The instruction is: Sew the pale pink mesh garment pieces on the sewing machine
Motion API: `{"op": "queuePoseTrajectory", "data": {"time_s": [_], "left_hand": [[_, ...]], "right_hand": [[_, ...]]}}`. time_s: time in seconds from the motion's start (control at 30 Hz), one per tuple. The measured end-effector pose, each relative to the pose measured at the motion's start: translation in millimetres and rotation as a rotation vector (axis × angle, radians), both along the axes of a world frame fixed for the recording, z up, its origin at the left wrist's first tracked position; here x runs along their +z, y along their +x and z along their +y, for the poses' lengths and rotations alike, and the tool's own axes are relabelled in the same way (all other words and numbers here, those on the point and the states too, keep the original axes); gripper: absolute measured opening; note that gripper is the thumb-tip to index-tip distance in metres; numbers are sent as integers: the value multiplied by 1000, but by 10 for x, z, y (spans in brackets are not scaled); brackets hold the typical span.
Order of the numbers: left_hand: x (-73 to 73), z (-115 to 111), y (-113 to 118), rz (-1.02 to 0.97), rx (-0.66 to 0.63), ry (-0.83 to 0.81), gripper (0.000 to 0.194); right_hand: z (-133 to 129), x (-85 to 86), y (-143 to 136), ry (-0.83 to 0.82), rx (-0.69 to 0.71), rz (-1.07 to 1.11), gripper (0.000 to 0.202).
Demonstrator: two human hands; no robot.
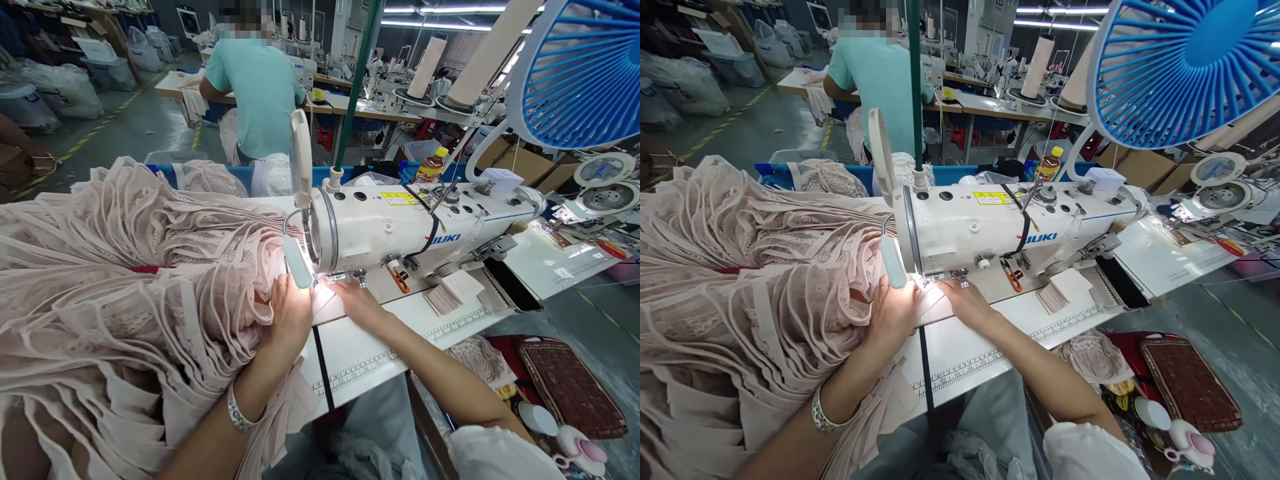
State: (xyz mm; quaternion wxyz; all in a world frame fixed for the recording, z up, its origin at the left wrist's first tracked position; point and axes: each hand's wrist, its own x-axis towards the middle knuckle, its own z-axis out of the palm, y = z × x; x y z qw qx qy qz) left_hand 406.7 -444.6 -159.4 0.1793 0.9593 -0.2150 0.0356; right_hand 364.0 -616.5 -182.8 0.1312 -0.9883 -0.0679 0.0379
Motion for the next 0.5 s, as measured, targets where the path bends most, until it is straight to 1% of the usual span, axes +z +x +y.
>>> {"op": "queuePoseTrajectory", "data": {"time_s": [0.03,0.07,0.1,0.2,0.23,0.27,0.33,0.4,0.43,0.5], "left_hand": [[9,1,0,20,51,-46,19],[17,3,-2,35,68,-73,19],[23,4,-6,45,52,-84,21],[29,-1,-17,40,-52,-83,27],[28,-7,-14,42,-61,-107,27],[28,-15,-6,54,-41,-163,25],[30,-39,31,97,68,-361,20],[42,-70,84,178,192,-645,14],[49,-88,112,245,222,-789,11],[61,-129,157,408,196,-1026,8]], "right_hand": [[-11,-12,-4,6,9,-18,65],[-22,-26,-7,12,20,-38,66],[-33,-41,-9,17,31,-59,67],[-58,-76,-13,26,52,-94,68],[-64,-83,-14,22,52,-95,68],[-68,-89,-14,17,52,-92,69],[-76,-99,-15,11,54,-94,71],[-83,-114,-16,19,60,-109,73],[-87,-124,-16,26,63,-120,73],[-96,-146,-15,36,65,-145,72]]}}
